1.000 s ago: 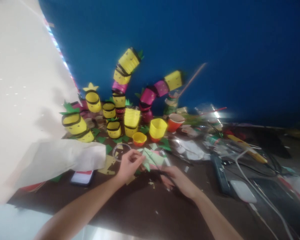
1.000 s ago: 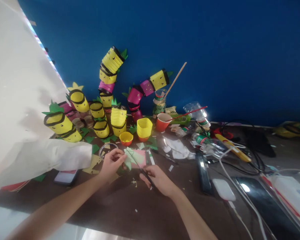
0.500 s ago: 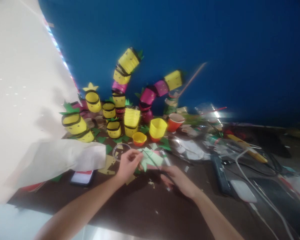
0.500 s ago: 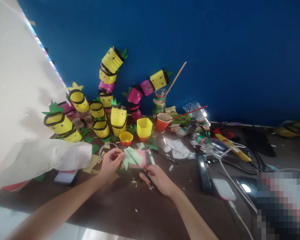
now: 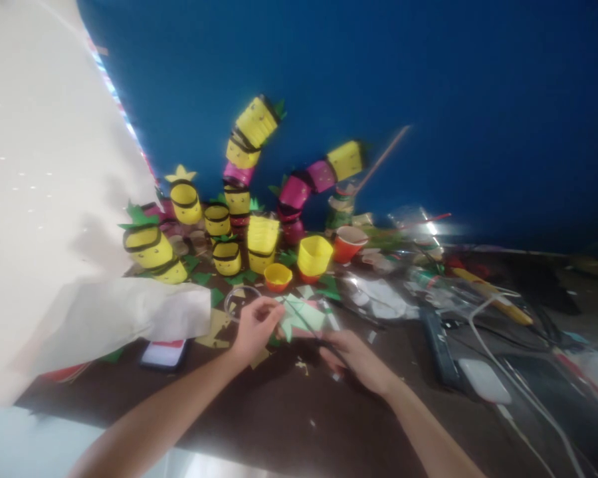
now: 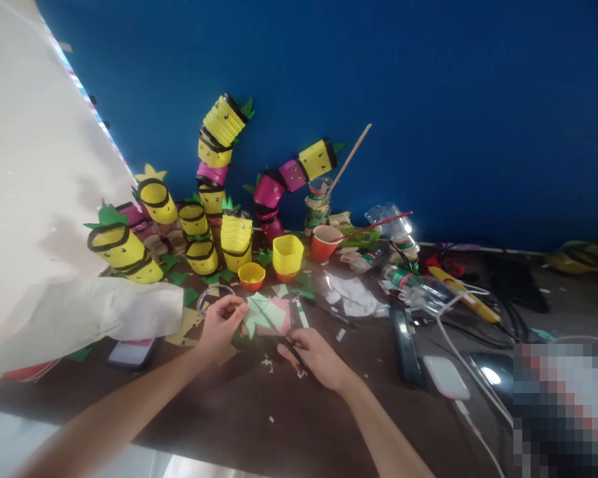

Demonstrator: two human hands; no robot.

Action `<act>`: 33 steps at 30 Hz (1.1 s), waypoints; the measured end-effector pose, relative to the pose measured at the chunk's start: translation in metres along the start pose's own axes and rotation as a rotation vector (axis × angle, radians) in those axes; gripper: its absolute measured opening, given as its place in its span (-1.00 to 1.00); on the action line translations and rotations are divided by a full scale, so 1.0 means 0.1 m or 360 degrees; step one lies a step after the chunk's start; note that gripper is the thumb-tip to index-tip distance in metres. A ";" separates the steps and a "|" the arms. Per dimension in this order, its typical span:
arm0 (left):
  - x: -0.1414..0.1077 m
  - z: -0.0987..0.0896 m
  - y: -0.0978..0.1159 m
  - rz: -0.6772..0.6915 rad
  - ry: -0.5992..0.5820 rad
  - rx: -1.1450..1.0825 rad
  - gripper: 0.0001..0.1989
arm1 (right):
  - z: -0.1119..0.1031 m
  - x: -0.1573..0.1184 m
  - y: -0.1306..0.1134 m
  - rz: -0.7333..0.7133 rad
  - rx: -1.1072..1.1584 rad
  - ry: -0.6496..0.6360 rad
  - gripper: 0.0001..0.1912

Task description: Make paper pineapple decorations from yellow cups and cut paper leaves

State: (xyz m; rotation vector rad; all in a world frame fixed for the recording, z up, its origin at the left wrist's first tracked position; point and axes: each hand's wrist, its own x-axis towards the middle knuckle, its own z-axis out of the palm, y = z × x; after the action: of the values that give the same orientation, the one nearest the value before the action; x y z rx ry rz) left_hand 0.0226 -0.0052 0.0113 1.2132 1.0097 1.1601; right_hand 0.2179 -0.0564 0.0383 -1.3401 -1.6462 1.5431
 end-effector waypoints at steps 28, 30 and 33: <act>-0.06 0.01 -0.07 -0.0127 -0.0461 0.0054 -0.63 | 0.04 0.00 0.01 -0.0171 0.0131 -0.0066 -0.53; -0.06 0.01 -0.09 -0.0138 -0.0471 0.0094 -0.63 | 0.05 0.01 0.01 -0.0158 0.0140 -0.0066 -0.56; -0.06 0.01 -0.11 -0.0136 -0.0481 0.0128 -0.63 | 0.06 0.01 0.01 -0.0129 0.0142 -0.0055 -0.60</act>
State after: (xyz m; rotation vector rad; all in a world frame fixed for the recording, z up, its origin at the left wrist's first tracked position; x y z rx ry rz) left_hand 0.0241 -0.0115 0.0004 1.3495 0.8755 0.8454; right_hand 0.2125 -0.0581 0.0358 -1.1924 -1.6122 1.5812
